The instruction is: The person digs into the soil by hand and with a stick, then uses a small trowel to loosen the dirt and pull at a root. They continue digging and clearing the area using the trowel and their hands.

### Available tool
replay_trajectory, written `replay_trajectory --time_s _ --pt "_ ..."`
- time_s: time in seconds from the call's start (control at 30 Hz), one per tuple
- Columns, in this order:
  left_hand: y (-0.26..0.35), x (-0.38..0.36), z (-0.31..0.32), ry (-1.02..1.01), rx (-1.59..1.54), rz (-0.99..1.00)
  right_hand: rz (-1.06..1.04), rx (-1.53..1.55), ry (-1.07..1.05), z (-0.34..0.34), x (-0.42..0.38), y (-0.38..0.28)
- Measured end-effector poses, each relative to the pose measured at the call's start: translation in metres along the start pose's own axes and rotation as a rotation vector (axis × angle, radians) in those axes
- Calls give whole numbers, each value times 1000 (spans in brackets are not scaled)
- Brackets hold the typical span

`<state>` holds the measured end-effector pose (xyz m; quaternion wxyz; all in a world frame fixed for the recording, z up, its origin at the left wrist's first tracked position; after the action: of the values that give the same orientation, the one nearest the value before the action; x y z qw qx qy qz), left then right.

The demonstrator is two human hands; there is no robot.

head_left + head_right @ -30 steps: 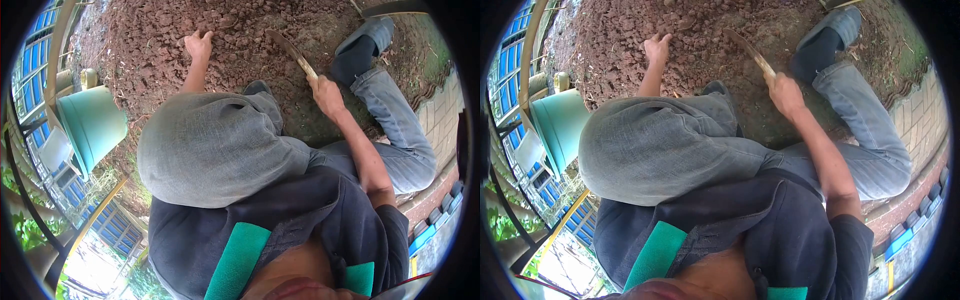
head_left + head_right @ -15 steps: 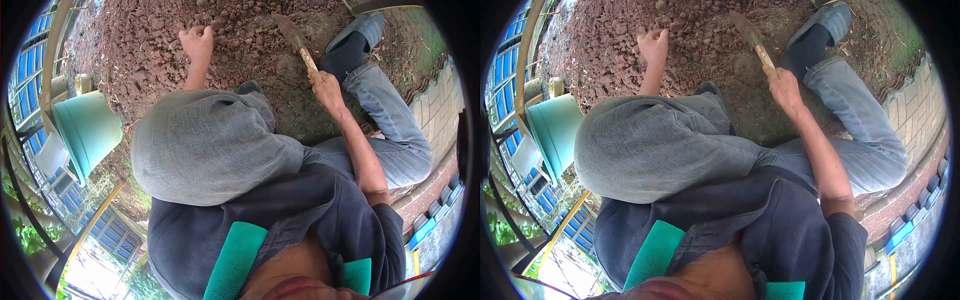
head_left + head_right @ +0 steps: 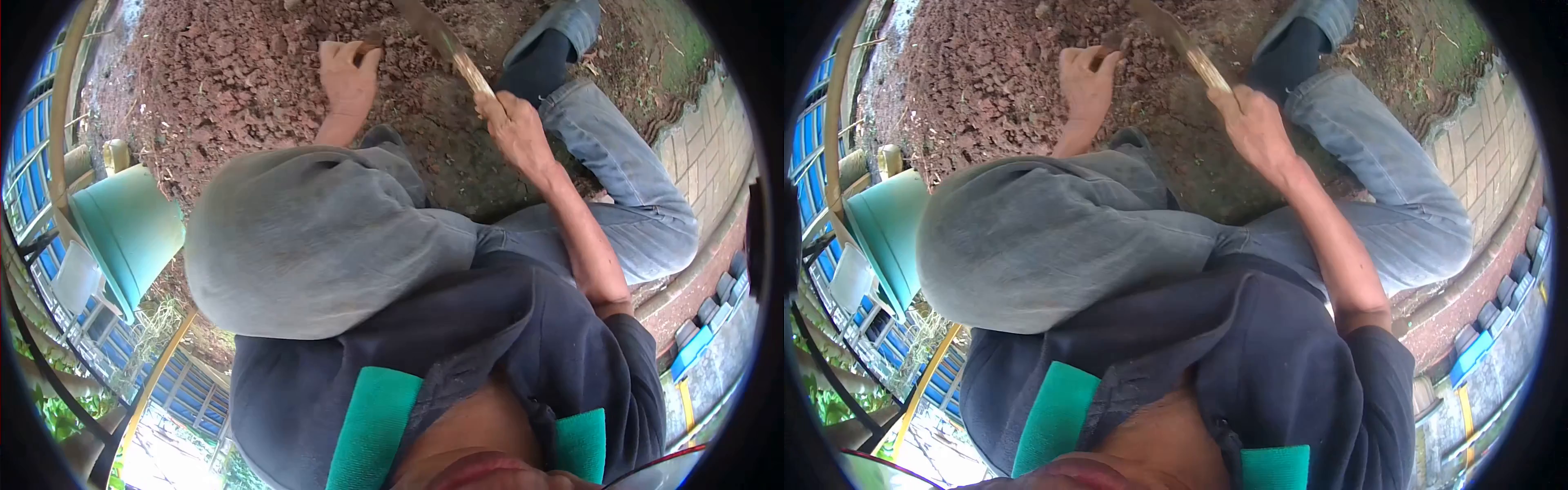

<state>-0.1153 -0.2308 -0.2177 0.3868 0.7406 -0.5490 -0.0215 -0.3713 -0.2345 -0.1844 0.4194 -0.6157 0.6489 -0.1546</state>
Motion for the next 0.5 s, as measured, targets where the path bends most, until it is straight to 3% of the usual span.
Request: replay_trajectory --time_s 0.1,0.13,0.23,0.27,0.3,0.37,0.4,0.47,0.5 --pt "16 -53 54 -502 -837 -1009 -103 25 123 -21 -6 -42" --pt "13 -69 67 -487 -859 -1085 -283 57 177 -28 -13 -62" --pt "-7 -106 93 -455 -899 -1233 -268 54 231 -24 -22 -57" --pt "-10 -105 91 -454 -901 -1230 -254 11 192 -6 -19 -28" --pt "-11 -103 89 -452 -906 -1224 -368 -317 138 19 -12 10" --pt "-7 -98 77 -507 -708 -1206 -234 -385 -3 46 -2 62" --pt "-8 -95 74 -525 -611 -1198 -260 -349 -48 41 5 50" --pt "-10 -110 70 -483 -727 -1256 -276 -268 -175 21 0 6" --pt "-12 -107 76 -458 -798 -1263 -257 -261 -125 8 1 -14"
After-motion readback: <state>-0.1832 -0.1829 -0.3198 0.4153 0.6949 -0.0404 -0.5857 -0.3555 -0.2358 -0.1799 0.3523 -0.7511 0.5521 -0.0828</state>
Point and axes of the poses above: each hand's wrist, its own x-axis towards the middle knuckle, its own z-axis out of the palm, y = z × x, the point moved 6 cm from there along x, towards the middle knuckle, and after that the axes turned 13 degrees about y, right-handed, at the moved point
